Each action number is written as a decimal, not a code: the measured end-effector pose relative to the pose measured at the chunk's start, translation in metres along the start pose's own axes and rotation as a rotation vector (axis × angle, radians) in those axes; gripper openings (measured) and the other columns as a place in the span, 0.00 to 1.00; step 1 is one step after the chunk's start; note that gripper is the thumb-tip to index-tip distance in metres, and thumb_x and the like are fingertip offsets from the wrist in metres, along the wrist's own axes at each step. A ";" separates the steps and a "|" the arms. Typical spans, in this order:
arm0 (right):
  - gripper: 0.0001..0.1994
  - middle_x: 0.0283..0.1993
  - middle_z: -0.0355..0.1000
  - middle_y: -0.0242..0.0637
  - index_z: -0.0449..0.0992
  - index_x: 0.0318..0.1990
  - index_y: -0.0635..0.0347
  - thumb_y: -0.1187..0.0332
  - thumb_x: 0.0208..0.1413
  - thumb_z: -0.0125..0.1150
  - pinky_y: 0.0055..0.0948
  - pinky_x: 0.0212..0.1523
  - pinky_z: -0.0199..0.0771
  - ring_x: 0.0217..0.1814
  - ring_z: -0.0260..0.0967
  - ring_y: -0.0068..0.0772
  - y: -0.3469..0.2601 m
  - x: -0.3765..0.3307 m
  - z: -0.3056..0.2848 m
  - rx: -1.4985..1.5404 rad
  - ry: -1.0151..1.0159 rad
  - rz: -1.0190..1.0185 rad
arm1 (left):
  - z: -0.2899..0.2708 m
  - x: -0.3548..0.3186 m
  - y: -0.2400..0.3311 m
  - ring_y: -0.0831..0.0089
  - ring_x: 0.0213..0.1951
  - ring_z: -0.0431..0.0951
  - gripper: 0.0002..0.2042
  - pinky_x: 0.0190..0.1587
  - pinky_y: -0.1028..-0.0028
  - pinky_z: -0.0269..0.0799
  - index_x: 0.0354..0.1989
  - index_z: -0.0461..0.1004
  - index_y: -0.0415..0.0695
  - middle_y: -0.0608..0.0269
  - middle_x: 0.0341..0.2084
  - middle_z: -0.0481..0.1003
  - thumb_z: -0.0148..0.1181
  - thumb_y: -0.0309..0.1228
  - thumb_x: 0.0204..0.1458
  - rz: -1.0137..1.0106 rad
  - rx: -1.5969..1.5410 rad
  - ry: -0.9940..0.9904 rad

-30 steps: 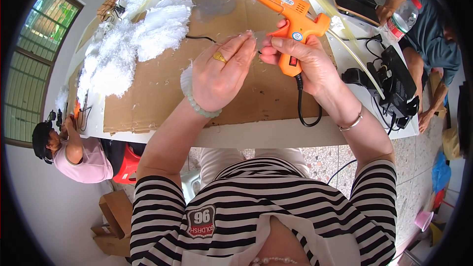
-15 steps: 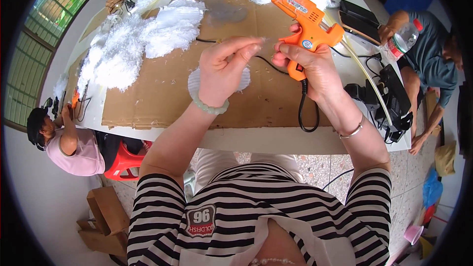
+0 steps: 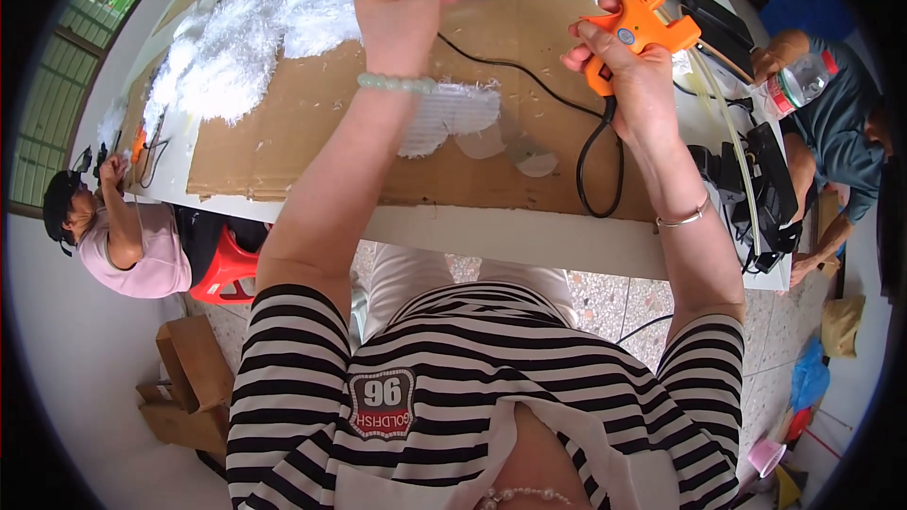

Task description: Gluing white stuffing onto cardboard pieces using a hot glue gun.

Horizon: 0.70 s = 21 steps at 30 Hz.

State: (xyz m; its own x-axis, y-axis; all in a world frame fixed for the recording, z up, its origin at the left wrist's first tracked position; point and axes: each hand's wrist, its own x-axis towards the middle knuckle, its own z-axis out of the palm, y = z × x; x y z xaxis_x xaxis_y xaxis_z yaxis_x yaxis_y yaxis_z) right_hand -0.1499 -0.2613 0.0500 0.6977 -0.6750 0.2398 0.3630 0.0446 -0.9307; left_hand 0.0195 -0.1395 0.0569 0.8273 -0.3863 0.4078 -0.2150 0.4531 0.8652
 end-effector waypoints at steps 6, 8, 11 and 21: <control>0.13 0.37 0.73 0.42 0.66 0.47 0.65 0.77 0.54 0.55 0.25 0.37 0.76 0.29 0.73 0.25 0.008 0.006 -0.022 -0.029 0.017 -0.043 | -0.034 0.008 0.018 0.75 0.30 0.77 0.12 0.33 0.80 0.73 0.40 0.76 0.39 0.58 0.33 0.76 0.51 0.16 0.49 0.737 0.702 -0.167; 0.12 0.37 0.73 0.43 0.67 0.46 0.65 0.76 0.53 0.55 0.25 0.37 0.76 0.29 0.73 0.25 0.008 0.006 -0.025 -0.106 0.039 -0.035 | -0.045 -0.005 0.029 0.74 0.27 0.76 0.14 0.30 0.79 0.71 0.39 0.77 0.44 0.61 0.31 0.76 0.53 0.15 0.46 0.899 0.955 -0.209; 0.12 0.37 0.74 0.41 0.68 0.46 0.65 0.76 0.53 0.56 0.24 0.36 0.75 0.29 0.73 0.24 0.011 0.005 -0.028 -0.089 0.040 -0.019 | -0.045 -0.012 0.024 0.70 0.25 0.74 0.14 0.26 0.74 0.69 0.38 0.78 0.46 0.62 0.31 0.76 0.55 0.15 0.45 0.939 1.034 -0.384; 0.13 0.34 0.74 0.39 0.67 0.46 0.64 0.76 0.53 0.57 0.23 0.36 0.74 0.28 0.73 0.23 0.014 0.007 -0.026 -0.071 0.021 -0.002 | -0.014 0.058 -0.025 0.57 0.36 0.77 0.08 0.41 0.63 0.74 0.41 0.76 0.45 0.55 0.36 0.77 0.52 0.24 0.55 0.945 1.177 -0.692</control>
State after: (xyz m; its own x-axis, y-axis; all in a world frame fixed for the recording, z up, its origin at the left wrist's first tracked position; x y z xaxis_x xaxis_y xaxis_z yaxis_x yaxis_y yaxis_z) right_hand -0.1567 -0.2846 0.0317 0.6836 -0.6903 0.2370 0.3196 -0.0087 -0.9475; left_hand 0.0807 -0.1621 0.0547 -0.1171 -0.7525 0.6481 -0.9890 0.0289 -0.1452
